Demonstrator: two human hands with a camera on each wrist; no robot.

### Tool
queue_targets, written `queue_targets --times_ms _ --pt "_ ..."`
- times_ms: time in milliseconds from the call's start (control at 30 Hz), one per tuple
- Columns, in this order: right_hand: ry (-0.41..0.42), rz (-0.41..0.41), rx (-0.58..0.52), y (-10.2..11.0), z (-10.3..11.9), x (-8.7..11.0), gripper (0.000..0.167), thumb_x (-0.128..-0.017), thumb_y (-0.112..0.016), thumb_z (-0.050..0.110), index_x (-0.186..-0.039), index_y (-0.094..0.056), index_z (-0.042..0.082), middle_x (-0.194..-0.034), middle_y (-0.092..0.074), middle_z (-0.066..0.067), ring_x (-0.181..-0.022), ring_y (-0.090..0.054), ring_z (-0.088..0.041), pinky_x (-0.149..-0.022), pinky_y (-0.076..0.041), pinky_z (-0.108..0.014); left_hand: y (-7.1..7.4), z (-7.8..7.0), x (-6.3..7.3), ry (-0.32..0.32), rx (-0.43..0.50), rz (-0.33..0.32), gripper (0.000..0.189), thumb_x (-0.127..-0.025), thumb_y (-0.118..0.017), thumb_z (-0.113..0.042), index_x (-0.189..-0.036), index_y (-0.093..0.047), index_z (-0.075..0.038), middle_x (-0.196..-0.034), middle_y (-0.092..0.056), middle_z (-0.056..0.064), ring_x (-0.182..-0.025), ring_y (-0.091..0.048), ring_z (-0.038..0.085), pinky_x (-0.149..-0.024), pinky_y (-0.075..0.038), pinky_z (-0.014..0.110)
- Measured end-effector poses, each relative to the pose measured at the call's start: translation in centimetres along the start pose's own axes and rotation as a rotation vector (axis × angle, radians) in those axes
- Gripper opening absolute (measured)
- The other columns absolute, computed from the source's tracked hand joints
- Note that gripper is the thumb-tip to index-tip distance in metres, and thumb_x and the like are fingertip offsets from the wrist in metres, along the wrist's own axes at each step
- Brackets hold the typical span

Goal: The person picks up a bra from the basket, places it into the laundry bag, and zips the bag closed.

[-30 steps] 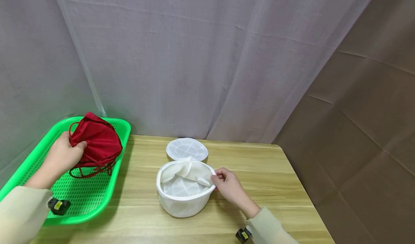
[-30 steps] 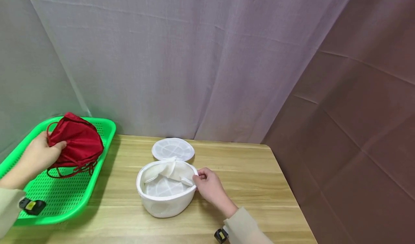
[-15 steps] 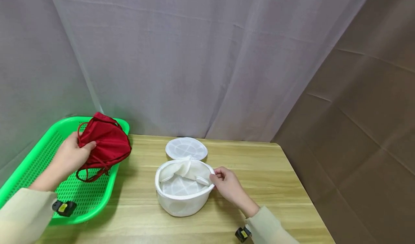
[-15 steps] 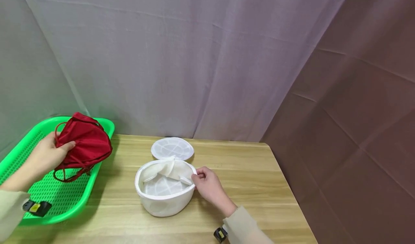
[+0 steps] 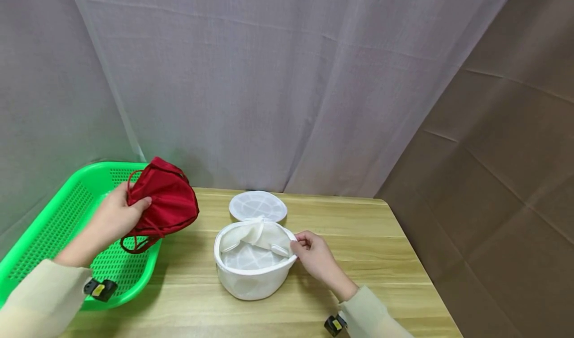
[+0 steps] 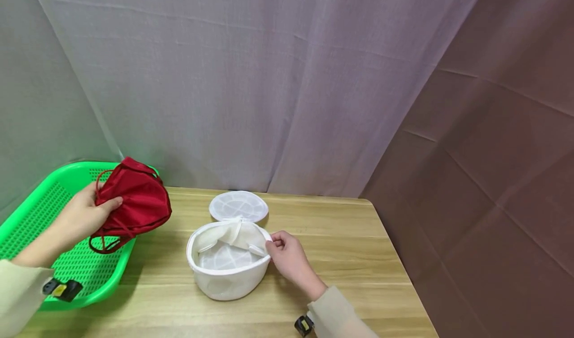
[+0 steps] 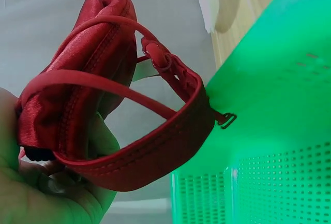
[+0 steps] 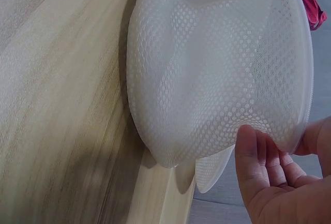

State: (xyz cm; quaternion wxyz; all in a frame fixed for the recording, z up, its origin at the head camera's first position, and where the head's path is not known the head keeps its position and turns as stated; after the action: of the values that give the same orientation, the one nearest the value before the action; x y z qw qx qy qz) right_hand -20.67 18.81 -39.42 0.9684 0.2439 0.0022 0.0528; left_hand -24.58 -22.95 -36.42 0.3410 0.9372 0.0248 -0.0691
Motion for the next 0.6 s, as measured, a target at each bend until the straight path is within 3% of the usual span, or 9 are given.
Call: queue_targets --times_ms 167,467,600 --pt "0.003 -0.001 -0.012 -0.1 -0.7 -0.4 0.017 -0.094 -0.057 0.002 -0.103 -0.062 -0.011 -0.086 -0.062 -0.016 -0.071 -0.058 -0.02 -0.059 -0.051 -0.022 -0.6 -0.6 0.3 0.001 0.012 0.023 0.04 -0.098 -0.054 -0.031 -0.118 -0.045 0.003 -0.094 -0.063 0.015 -0.082 -0.063 0.023 -0.068 -0.048 0.036" --pt "0.004 -0.015 -0.01 -0.4 -4.4 -2.1 0.016 -0.095 -0.06 0.01 -0.102 -0.064 -0.003 -0.085 -0.062 -0.009 -0.07 -0.056 -0.017 -0.059 -0.053 -0.028 -1.5 -1.6 0.6 -0.005 0.063 0.076 0.04 -0.099 -0.053 -0.03 -0.119 -0.044 0.004 -0.095 -0.064 0.015 -0.083 -0.064 0.023 -0.069 -0.049 0.036" --pt "-0.007 -0.011 -0.021 -0.4 -4.7 -2.3 0.014 -0.095 -0.061 0.012 -0.102 -0.065 0.0 -0.085 -0.062 -0.008 -0.071 -0.058 -0.018 -0.065 -0.055 -0.037 -1.7 -1.9 0.7 -0.009 0.072 0.083 0.037 -0.099 -0.053 -0.029 -0.116 -0.045 0.002 -0.094 -0.064 0.014 -0.084 -0.064 0.022 -0.069 -0.049 0.036"
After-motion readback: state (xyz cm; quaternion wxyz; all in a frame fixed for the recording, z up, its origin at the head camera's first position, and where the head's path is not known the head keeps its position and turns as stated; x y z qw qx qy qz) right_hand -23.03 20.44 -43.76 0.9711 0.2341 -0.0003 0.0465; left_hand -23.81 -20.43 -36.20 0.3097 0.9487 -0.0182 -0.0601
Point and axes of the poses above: each hand's wrist, its own x-axis away from the middle knuckle, its own y-axis out of the back of the hand, z = x × y, the point moved 4 cm from there along -x, towards the middle knuckle
